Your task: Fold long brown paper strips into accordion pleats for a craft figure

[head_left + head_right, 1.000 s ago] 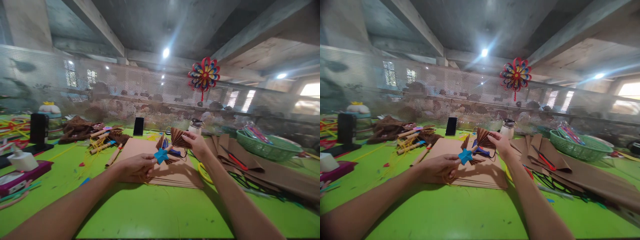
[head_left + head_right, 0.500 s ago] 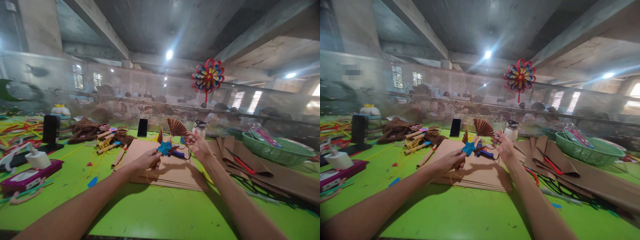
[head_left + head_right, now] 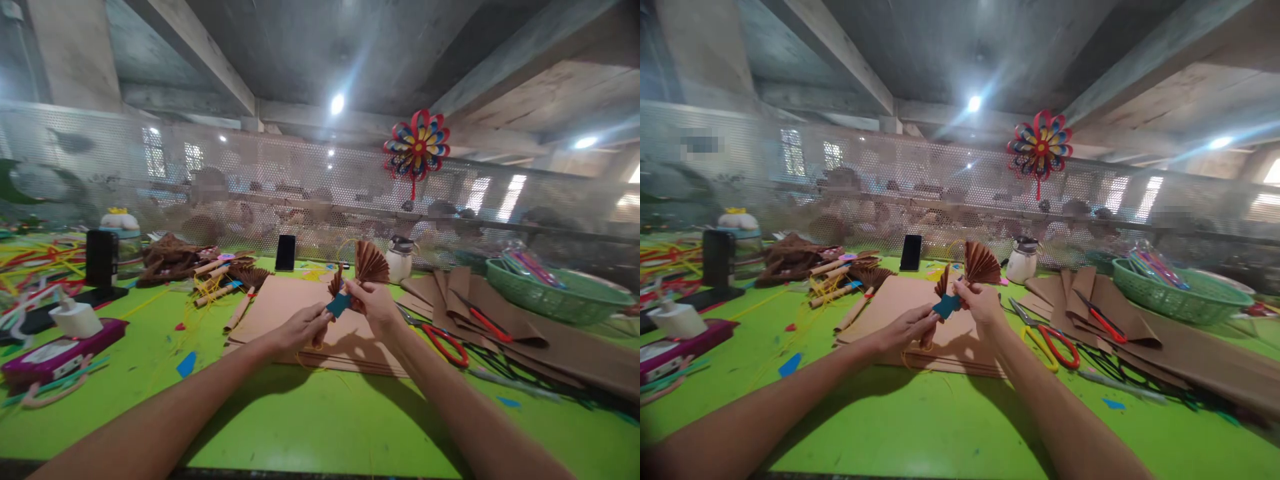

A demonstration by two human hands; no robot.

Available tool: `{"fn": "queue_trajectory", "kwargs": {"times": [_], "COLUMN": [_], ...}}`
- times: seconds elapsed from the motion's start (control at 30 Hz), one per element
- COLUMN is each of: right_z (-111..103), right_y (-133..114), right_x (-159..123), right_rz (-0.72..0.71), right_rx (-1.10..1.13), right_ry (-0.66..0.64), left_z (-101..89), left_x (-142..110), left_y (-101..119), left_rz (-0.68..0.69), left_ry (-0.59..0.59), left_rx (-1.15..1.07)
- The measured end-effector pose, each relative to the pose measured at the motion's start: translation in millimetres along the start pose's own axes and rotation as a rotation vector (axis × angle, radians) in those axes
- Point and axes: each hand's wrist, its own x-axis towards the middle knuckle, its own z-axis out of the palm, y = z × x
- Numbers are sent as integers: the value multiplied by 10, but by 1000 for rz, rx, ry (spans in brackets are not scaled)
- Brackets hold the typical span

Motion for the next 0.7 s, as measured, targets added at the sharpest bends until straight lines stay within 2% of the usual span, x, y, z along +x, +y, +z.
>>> {"fn": "queue_trajectory", "kwargs": {"times": [0.1,0.3,0.4,0.5,0.57,0.7], "right_z": [-19,0,4,-12,-32,-75], "right_y": [-7,-172,-229,-196,-140,-25], "right_x": [3,-72,-99,-79,-44,32], "right_rz": [37,111,136,120,90,58], "right_rx": [54,200,212,159,96,-8], "right_ry": [-4,-56,-86,-79,-24,129], "left_z": [-2,63,79,67,53,44], "left_x": [2,-9,-20,-8,16,59], "left_y": [12,4,20,11,-26,-129], "left_rz": [-20,-92,-92,-104,-108,-58], "left_ry": [-13,-80,-94,-89,-47,153], "left_rx": [-110,-547,-612,-531,-424,-24]}}
